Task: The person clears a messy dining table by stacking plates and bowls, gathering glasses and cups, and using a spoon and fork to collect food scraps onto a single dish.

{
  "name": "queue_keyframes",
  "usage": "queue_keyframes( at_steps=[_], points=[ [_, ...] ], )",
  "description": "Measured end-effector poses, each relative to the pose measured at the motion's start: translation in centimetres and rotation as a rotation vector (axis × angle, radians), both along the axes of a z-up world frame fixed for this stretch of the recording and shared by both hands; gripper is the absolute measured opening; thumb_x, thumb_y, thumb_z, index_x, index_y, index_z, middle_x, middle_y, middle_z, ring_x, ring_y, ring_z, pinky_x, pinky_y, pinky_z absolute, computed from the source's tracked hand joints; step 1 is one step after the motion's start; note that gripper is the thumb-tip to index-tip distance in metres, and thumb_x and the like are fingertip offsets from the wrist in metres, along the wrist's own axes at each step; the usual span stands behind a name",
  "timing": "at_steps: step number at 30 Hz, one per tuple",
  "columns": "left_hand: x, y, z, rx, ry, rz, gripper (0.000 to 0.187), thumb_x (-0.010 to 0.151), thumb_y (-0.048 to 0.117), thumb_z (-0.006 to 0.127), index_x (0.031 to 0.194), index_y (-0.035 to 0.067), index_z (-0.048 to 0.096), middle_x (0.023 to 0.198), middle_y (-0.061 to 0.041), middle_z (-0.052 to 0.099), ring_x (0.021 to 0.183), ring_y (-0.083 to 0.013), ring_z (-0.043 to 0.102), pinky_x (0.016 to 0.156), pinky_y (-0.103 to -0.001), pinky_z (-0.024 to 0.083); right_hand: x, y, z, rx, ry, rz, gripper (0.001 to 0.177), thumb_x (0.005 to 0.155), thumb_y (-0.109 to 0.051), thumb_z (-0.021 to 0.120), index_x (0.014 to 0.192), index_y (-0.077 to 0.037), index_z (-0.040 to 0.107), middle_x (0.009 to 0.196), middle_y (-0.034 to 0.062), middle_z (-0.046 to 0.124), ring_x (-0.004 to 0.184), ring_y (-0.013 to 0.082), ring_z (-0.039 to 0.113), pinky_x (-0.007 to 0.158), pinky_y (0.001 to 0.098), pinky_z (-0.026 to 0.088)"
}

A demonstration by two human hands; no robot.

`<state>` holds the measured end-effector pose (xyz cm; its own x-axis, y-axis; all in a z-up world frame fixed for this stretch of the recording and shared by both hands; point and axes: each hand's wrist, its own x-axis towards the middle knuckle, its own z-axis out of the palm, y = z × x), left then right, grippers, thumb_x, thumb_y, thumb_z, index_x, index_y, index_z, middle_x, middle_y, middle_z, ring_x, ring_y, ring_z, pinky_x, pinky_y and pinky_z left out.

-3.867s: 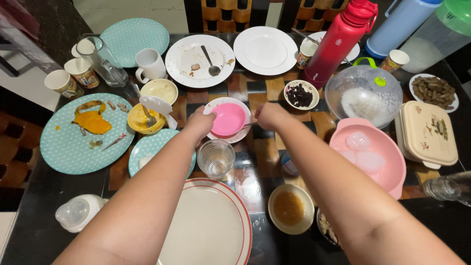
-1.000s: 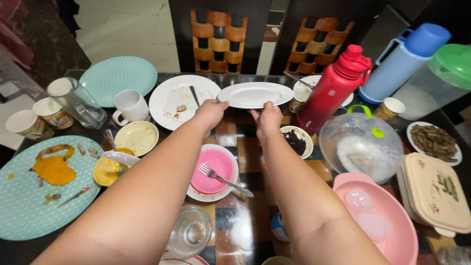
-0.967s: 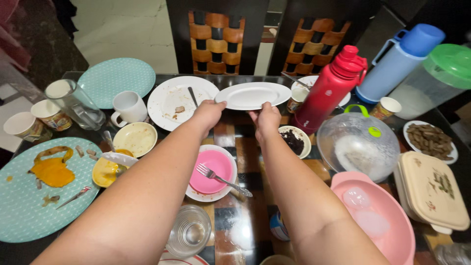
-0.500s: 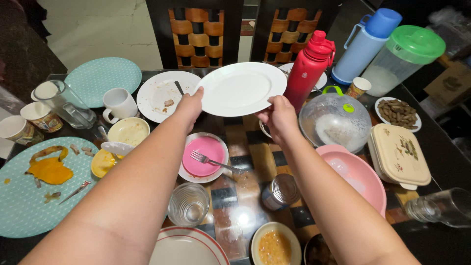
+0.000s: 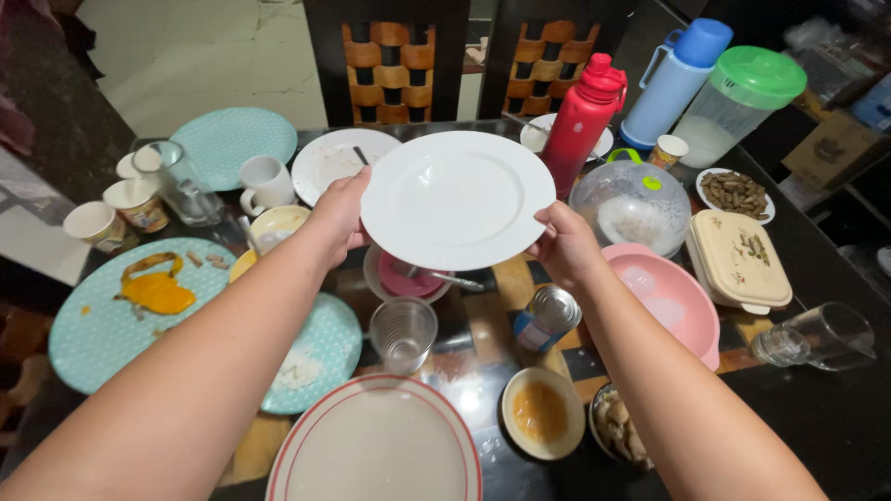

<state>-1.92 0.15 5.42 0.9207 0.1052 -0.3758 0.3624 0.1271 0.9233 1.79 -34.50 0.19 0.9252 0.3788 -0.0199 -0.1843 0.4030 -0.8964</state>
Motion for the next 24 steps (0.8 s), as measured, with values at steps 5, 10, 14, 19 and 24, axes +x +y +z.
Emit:
queue_keyframes(
  at_steps=[5,10,14,19,24],
  points=[
    [-6.5,1.6,1.4,-0.028,-0.019,0.033,0.046,0.099,0.047,0.047,0.133,0.018,0.058,0.118,-0.004,0.072,0.1,-0.02,0.071,0.086,-0.042,0.057,-4.6,1.2,0.5,-0.012,0.068,-0.036,0.02,0.092,-0.012,0.056,0.107,-0.004,0.064,0.088,-0.0006,0.064,0.08,0.0131,0.065,0.077,0.031,0.056],
    [-14.1,2.2,1.7,0.007,0.008,0.109,0.053,0.096,0.045,0.055,0.139,0.014,0.05,0.119,-0.006,0.071,0.097,-0.0224,0.072,0.082,-0.043,0.057,-10.3,2.8,2.6,-0.103,0.153,0.036,0.035,0.083,-0.011,0.052,0.114,-0.002,0.065,0.099,0.0054,0.072,0.084,0.0158,0.069,0.075,0.0335,0.057],
    [-20.1,1.5,1.7,-0.005,0.043,0.207,0.059,0.092,0.044,0.059,0.143,0.017,0.044,0.119,-0.007,0.071,0.095,-0.023,0.072,0.078,-0.041,0.057,-12.6,3.0,2.7,-0.082,0.218,0.164,0.039,0.079,-0.006,0.051,0.114,0.002,0.064,0.101,0.0085,0.072,0.089,0.0182,0.07,0.083,0.0346,0.058],
    [-25.9,-0.2,1.0,-0.031,0.037,0.322,0.063,0.09,0.043,0.062,0.145,0.017,0.043,0.123,-0.008,0.069,0.099,-0.0218,0.071,0.077,-0.04,0.056,-14.0,2.2,1.5,-0.17,0.141,0.287,0.034,0.083,-0.006,0.054,0.114,0.004,0.064,0.1,0.0094,0.071,0.089,0.02,0.069,0.085,0.0381,0.057],
    [-30.6,-2.1,0.4,-0.012,0.049,0.392,0.063,0.091,0.044,0.062,0.146,0.017,0.044,0.124,-0.007,0.07,0.101,-0.0194,0.071,0.081,-0.038,0.056,-17.0,1.1,1.4,-0.248,0.146,0.364,0.033,0.083,-0.007,0.055,0.113,0.001,0.067,0.103,0.0082,0.073,0.09,0.0179,0.07,0.086,0.0363,0.057]
  ],
)
